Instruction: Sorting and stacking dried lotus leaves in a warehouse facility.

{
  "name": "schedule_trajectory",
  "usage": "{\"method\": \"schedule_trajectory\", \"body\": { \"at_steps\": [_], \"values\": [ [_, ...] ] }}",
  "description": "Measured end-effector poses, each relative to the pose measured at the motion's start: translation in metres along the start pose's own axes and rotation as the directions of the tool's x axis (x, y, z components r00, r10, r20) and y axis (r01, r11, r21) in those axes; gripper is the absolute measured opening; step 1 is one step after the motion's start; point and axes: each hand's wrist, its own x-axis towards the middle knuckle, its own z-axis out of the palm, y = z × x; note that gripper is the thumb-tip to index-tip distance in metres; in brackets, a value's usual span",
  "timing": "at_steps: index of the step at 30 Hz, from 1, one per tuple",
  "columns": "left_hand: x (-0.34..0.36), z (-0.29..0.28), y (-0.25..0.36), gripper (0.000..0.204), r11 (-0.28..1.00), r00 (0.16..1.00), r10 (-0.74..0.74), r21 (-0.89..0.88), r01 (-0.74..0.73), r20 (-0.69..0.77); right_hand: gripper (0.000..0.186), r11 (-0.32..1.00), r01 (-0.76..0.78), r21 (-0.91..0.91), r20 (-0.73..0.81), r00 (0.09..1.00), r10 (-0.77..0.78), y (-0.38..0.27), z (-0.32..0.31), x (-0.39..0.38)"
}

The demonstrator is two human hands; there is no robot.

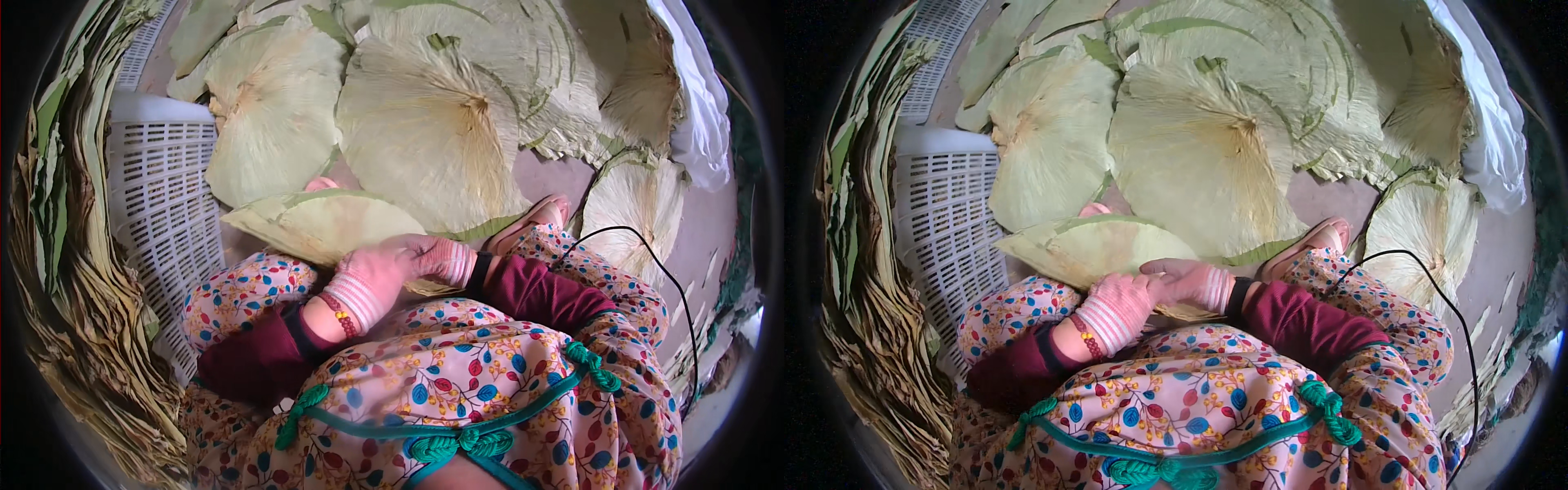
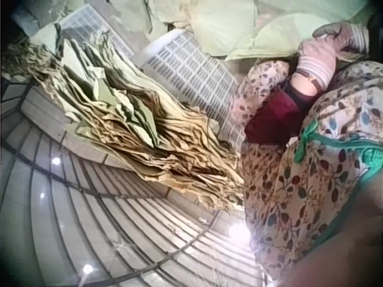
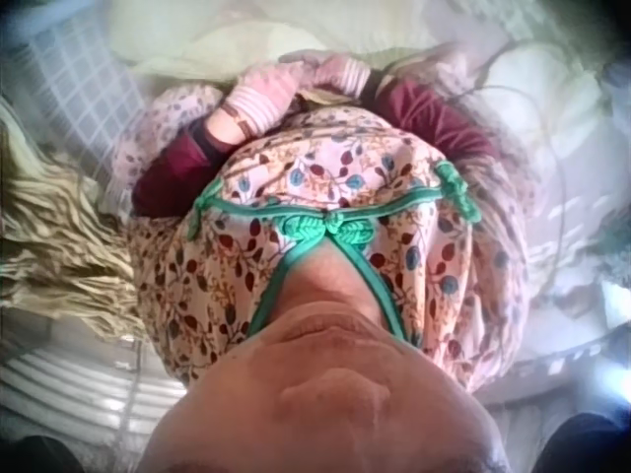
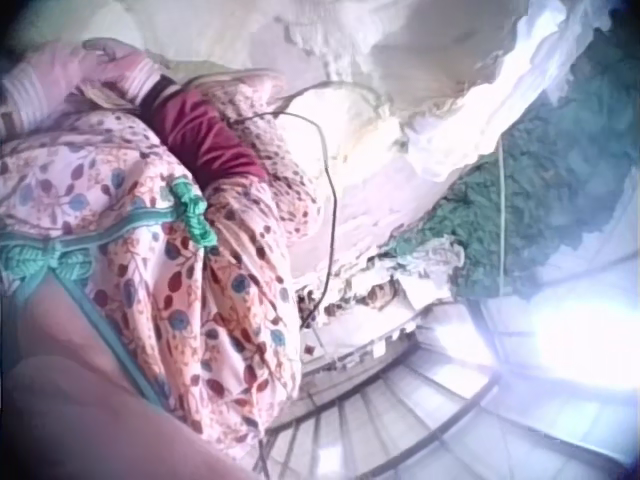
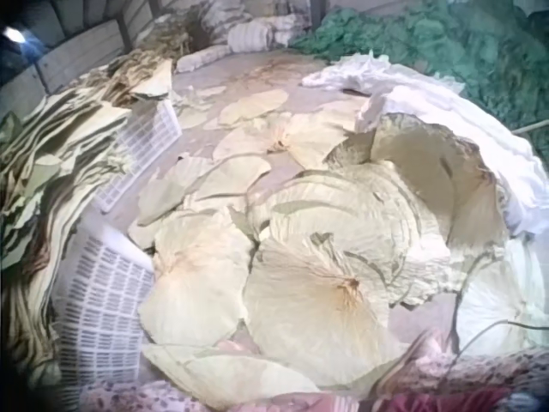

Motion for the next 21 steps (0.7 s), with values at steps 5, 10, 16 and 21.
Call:
{"method": "schedule_trajectory", "body": {
  "at_steps": [5, 10, 16, 21],
  "values": [
    [0.003, -0.019, -0.019, 0.007, 0.998, 0.997, 0.012, 0.062, -0.007, -0.073, 0.043, 0.45, -0.058, -0.891, -0.356, 0.705, -0.614, -0.05, -0.079, 0.017],
    [0.006, -0.016, -0.015, 0.011, 0.992, 0.997, 0.061, 0.113, -0.056, -0.037, 0.05, 0.22, -0.606, -0.764, -0.527, 0.391, -0.755, -0.137, -0.131, 0.019],
    [0.008, -0.013, -0.015, 0.014, 0.995, 0.998, 0.043, 0.092, -0.047, 0.046, 0.021, 0.11, -0.514, -0.85, -0.385, 0.466, -0.796, -0.116, -0.127, 0.037],
    [0.001, -0.015, -0.019, 0.013, 0.994, 0.996, 0.075, 0.079, -0.071, -0.044, 0.018, 0.414, -0.141, -0.899, -0.434, 0.175, -0.884, -0.124, -0.15, 0.02]
  ]
}}
